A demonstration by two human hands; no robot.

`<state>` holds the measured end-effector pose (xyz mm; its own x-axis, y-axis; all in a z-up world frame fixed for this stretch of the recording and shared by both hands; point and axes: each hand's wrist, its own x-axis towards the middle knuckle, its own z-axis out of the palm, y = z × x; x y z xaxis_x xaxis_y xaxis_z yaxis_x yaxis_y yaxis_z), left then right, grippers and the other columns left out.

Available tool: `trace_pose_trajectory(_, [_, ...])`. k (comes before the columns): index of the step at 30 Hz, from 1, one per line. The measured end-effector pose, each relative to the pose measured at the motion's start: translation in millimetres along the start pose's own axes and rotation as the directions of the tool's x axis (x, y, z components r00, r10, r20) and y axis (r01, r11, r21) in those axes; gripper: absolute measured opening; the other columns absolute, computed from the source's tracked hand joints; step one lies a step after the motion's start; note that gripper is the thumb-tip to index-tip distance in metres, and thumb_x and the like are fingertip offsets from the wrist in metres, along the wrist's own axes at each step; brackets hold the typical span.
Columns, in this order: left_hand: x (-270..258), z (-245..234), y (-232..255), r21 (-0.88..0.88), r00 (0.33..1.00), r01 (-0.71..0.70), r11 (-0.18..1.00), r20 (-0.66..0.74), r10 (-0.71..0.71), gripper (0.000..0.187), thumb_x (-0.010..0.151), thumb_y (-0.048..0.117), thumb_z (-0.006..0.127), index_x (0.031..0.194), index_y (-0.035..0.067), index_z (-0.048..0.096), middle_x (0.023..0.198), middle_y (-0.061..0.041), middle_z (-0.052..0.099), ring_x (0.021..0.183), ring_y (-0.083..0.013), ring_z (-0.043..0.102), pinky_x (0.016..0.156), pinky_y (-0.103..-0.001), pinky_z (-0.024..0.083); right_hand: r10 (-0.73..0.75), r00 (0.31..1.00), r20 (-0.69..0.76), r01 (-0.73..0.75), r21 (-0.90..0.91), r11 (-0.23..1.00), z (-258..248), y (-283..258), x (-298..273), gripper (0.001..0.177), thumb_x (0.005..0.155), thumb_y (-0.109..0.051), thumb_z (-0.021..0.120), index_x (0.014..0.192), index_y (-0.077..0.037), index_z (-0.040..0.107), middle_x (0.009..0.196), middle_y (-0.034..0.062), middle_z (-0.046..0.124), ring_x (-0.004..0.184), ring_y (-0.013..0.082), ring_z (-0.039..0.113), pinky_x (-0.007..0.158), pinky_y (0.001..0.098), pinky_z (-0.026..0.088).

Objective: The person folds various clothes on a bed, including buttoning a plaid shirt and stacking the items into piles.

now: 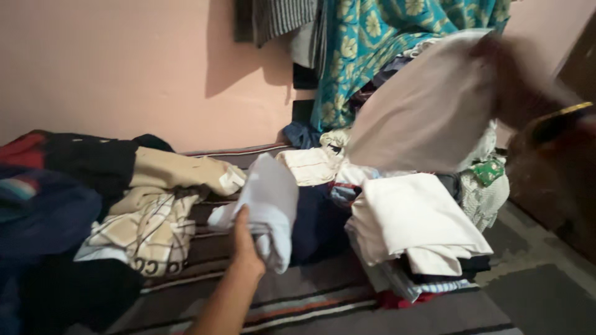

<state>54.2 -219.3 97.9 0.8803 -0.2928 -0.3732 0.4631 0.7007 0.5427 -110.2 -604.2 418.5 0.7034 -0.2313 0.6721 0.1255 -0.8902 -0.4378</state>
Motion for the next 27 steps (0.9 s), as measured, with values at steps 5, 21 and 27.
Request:
trace_pose_trajectory(5, [36, 61, -61, 0.059, 0.996, -0.078, 0.995, 0.049, 0.076, 0.071, 0.084, 0.057, 0.067, 0.138, 0.011, 0.062, 0.127, -0.008, 0.070, 0.109, -0.0255, 0.068, 0.091, -0.043, 0.056, 0.041, 0.996, 0.079, -0.028, -0.158, 0.987, -54, 6, -20, 0.040, 0.114, -0.031, 0.050, 0.139, -0.001, 0.061, 0.110, 0.0194, 0.072, 0.085, 0.0287, 0.074, 0.074, 0.0434, 0.063])
trace_pose_trajectory(21, [87, 42, -146, -0.010, 0.975, -0.220, 0.976, -0.047, 0.219, 0.053, 0.089, 0.034, 0.070, 0.134, 0.008, 0.060, 0.123, -0.009, 0.069, 0.109, -0.0261, 0.065, 0.089, -0.044, 0.055, 0.391, 0.727, 0.565, -0.185, -0.387, 0.903, 120, 42, -152, 0.070, 0.088, -0.065, 0.057, 0.136, -0.014, 0.062, 0.140, 0.0147, 0.062, 0.128, 0.0313, 0.060, 0.109, 0.0434, 0.050])
trace_pose_trajectory(27, [91, 43, -140, 0.429, 0.974, 0.095, 0.898, -0.226, 0.005, 0.069, 0.081, 0.050, 0.080, 0.133, 0.008, 0.064, 0.124, -0.005, 0.069, 0.111, -0.0234, 0.060, 0.084, -0.040, 0.045, 0.492, 0.758, 0.429, -0.183, -0.584, 0.791, 154, 42, -165, 0.089, 0.085, -0.076, 0.049, 0.153, -0.020, 0.037, 0.164, 0.0195, 0.019, 0.151, 0.0418, 0.016, 0.109, 0.0746, 0.022])
